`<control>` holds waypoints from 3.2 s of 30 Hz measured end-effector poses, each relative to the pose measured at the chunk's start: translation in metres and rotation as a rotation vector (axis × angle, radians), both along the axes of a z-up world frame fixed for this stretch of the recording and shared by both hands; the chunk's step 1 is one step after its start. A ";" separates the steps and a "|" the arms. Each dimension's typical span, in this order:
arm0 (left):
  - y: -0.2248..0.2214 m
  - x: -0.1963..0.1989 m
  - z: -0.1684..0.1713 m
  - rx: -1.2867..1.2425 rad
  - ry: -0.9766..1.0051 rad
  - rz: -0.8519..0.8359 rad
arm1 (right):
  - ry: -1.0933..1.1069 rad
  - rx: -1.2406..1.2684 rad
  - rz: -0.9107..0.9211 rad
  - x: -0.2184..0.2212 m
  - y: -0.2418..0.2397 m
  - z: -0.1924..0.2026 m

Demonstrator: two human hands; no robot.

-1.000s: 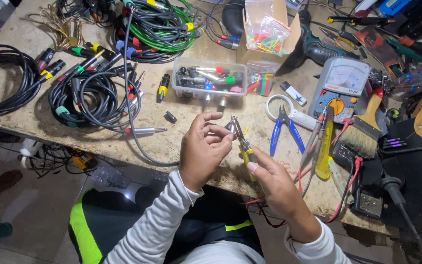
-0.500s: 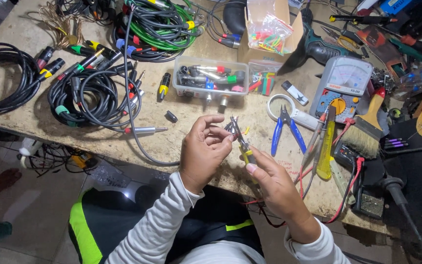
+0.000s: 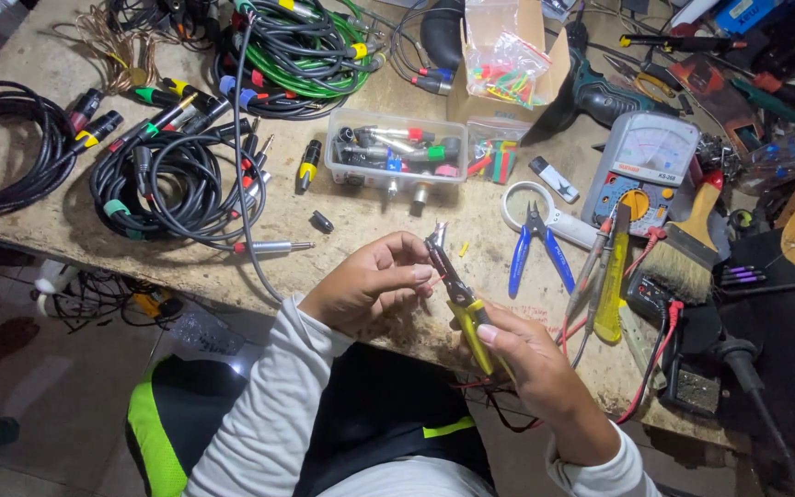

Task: Repairing electronic cables by stripping wire ends and soldering them to connectors at a workbench.

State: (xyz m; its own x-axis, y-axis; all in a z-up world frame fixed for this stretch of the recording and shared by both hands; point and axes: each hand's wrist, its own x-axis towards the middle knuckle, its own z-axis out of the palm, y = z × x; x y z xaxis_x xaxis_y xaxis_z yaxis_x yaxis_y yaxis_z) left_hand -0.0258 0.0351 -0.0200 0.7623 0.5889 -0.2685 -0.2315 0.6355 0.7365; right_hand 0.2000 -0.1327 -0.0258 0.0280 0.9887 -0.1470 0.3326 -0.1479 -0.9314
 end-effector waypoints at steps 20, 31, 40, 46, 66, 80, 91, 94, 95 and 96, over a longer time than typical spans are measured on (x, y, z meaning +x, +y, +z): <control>0.001 0.008 -0.027 -0.003 -0.080 -0.307 | 0.256 -0.107 0.204 -0.011 0.007 0.039; 0.004 0.018 -0.019 0.094 -0.080 -0.292 | 0.631 -0.302 0.021 -0.016 0.004 0.058; 0.001 0.029 -0.009 0.065 0.126 -0.129 | 0.679 -0.325 0.075 0.019 -0.002 0.064; 0.001 0.064 -0.026 0.857 0.615 0.175 | -0.484 -0.332 -0.299 0.015 0.011 0.095; 0.009 0.045 -0.003 0.280 0.189 0.202 | -0.270 0.217 0.338 0.012 0.129 0.095; 0.007 0.037 -0.021 1.206 0.913 0.388 | -0.330 0.055 0.115 0.028 0.138 0.081; -0.001 0.035 -0.011 0.639 0.647 0.484 | -0.426 0.211 0.100 0.017 0.140 0.061; -0.005 0.032 -0.001 0.573 0.580 0.474 | -0.115 0.141 0.010 -0.004 0.135 0.083; -0.005 0.031 0.000 0.576 0.578 0.474 | -0.116 0.143 0.009 -0.010 0.133 0.082; -0.006 0.031 0.002 0.564 0.555 0.472 | 0.015 0.053 -0.014 -0.015 0.132 0.082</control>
